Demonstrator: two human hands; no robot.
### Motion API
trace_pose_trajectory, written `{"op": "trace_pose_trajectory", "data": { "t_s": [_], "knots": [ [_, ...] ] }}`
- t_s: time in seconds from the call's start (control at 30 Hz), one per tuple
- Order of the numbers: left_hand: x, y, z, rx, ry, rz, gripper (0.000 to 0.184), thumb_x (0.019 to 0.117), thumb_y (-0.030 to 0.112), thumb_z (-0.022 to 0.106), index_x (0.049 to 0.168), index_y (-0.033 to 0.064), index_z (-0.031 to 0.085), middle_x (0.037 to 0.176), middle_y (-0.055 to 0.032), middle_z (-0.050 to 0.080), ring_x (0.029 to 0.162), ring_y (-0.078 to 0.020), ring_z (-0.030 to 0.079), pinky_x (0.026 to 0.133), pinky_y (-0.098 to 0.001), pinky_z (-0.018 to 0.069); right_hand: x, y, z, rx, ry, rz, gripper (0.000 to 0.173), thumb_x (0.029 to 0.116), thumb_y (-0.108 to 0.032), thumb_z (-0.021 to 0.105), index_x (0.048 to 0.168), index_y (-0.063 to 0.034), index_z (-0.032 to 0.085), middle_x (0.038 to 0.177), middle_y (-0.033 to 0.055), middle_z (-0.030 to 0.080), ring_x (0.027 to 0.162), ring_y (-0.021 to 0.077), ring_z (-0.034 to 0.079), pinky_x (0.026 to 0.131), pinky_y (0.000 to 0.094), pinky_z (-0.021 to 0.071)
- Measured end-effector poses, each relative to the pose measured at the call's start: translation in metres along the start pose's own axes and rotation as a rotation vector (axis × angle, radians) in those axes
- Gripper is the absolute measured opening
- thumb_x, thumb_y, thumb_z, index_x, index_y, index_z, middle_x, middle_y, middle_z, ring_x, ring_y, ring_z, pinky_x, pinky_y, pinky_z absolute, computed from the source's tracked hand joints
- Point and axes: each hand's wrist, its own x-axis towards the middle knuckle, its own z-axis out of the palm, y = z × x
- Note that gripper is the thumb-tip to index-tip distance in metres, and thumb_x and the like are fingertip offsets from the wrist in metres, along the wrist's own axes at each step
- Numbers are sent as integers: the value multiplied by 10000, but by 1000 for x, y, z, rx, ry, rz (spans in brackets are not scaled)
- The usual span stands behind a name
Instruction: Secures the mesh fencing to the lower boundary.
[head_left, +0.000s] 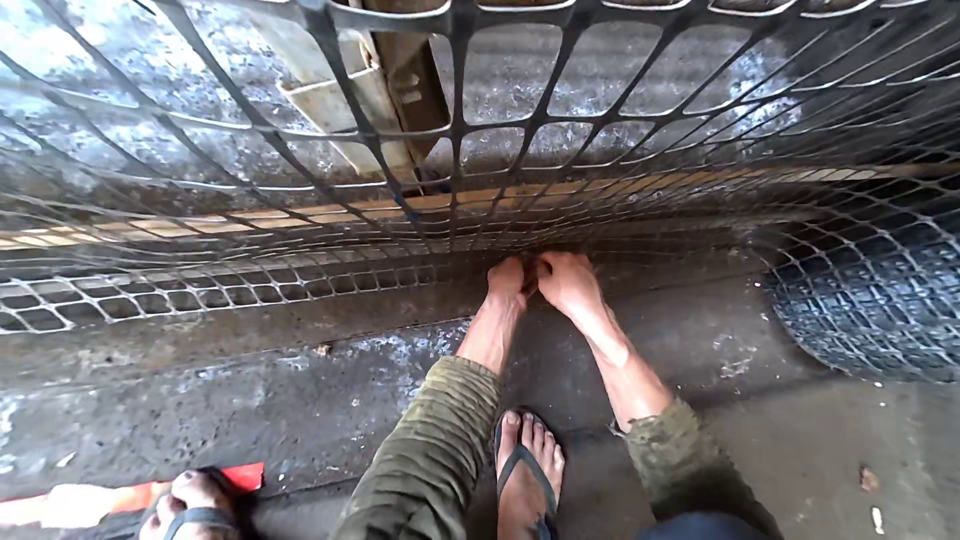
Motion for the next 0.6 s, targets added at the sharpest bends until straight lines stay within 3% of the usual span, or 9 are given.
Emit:
{"op": "trace_pose_trajectory", "data": {
  "t_s": [0.17, 0.27, 0.4, 0.53, 0.6],
  "knots": [
    [0, -7, -8, -13, -82, -9, 250, 1067, 278, 530, 1067, 51, 633, 848, -65, 638, 704, -145, 622, 659, -296, 554, 3, -3, 3, -57, 30, -10, 262, 1045, -186, 534, 1098, -33, 739, 1040, 199, 738, 1070, 374, 697, 933, 553, 532],
    [-7, -9, -9, -42, -150, -36, 256, 1071, 288, 501, 1041, 63, 619, 837, -68, 639, 708, -155, 633, 654, -303, 557, 2, -9, -2, -122, -2, -43, 234, 1034, -151, 549, 1098, -13, 727, 1059, 213, 731, 1083, 384, 692, 933, 554, 531],
    [-9, -4, -9, -33, -116, -51, 221, 1065, 262, 514, 1030, 66, 608, 838, -70, 625, 726, -167, 631, 689, -321, 566, 6, -8, -3, -162, -42, -121, 228, 1035, -142, 555, 1118, -18, 727, 1075, 217, 728, 1088, 391, 690, 937, 555, 534],
    [-10, 2, -6, 6, -42, -77, 165, 1043, 201, 515, 1040, 64, 606, 890, -76, 650, 760, -157, 645, 690, -306, 556, 11, 10, -16, -63, -134, -155, 285, 1056, -263, 559, 1073, -64, 761, 1039, 175, 740, 1062, 349, 693, 943, 562, 527],
    [-11, 3, -4, -13, -48, -78, 190, 1054, 204, 518, 1091, 47, 619, 954, -92, 680, 809, -158, 670, 714, -301, 563, 6, 21, -19, 31, -56, -169, 298, 1058, -285, 563, 1069, -74, 773, 1028, 156, 751, 1049, 322, 699, 949, 552, 523]
  ]
}}
